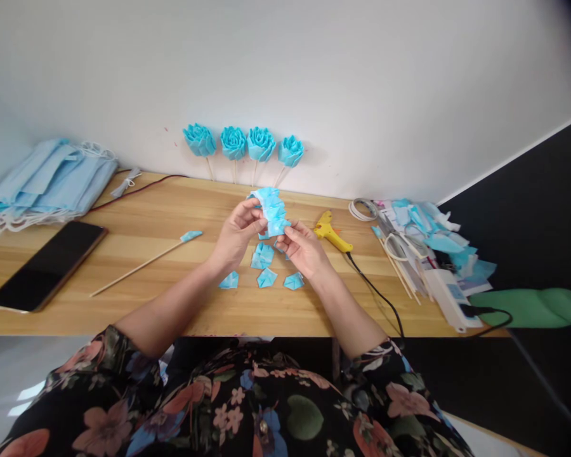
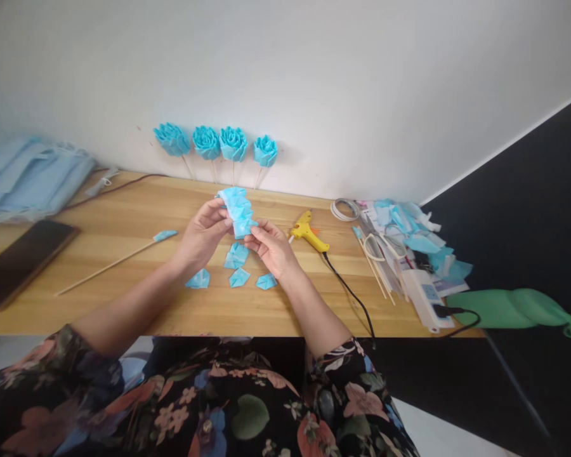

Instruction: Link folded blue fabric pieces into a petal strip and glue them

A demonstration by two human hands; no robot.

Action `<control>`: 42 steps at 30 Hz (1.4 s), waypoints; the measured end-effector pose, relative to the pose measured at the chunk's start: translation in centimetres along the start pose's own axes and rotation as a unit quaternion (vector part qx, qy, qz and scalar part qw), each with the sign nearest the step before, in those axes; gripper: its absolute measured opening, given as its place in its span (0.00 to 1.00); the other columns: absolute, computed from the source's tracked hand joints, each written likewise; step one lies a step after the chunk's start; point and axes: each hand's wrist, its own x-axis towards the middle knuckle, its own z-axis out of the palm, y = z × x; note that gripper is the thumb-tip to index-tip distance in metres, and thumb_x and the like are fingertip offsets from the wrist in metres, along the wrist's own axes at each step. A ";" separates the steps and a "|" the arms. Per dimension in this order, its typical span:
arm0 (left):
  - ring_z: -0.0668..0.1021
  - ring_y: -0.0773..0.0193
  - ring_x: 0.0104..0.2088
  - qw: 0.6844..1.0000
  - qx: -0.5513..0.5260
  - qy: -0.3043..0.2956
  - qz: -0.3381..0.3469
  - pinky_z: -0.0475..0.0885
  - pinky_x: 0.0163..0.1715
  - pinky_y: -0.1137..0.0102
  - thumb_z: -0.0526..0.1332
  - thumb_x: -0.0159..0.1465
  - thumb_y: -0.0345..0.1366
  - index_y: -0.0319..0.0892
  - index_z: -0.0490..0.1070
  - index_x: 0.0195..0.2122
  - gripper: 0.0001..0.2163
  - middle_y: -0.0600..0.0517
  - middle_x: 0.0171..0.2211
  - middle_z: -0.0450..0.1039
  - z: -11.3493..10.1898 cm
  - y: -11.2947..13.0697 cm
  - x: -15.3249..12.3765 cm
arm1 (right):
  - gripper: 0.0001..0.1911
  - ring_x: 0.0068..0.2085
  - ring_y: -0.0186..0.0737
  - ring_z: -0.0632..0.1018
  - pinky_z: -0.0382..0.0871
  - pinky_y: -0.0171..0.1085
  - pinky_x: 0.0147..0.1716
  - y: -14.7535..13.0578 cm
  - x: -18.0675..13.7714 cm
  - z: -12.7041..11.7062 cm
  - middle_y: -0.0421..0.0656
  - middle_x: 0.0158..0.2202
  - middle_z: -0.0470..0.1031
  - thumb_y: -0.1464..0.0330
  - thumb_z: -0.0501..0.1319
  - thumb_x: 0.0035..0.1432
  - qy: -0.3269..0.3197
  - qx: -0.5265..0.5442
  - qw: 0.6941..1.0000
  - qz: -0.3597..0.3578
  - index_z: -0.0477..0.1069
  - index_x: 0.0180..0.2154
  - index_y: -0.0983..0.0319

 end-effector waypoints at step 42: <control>0.77 0.69 0.31 0.999 0.016 -0.021 -0.022 0.73 0.35 0.72 0.74 0.56 0.36 0.43 0.73 0.46 0.18 0.55 0.32 0.76 0.3 -0.2 -0.3 | 0.21 0.25 0.29 0.73 0.69 0.31 0.26 0.2 0.0 0.3 0.35 0.25 0.76 0.55 0.79 0.40 0.015 -0.115 0.993 -0.038 0.76 0.31 0.60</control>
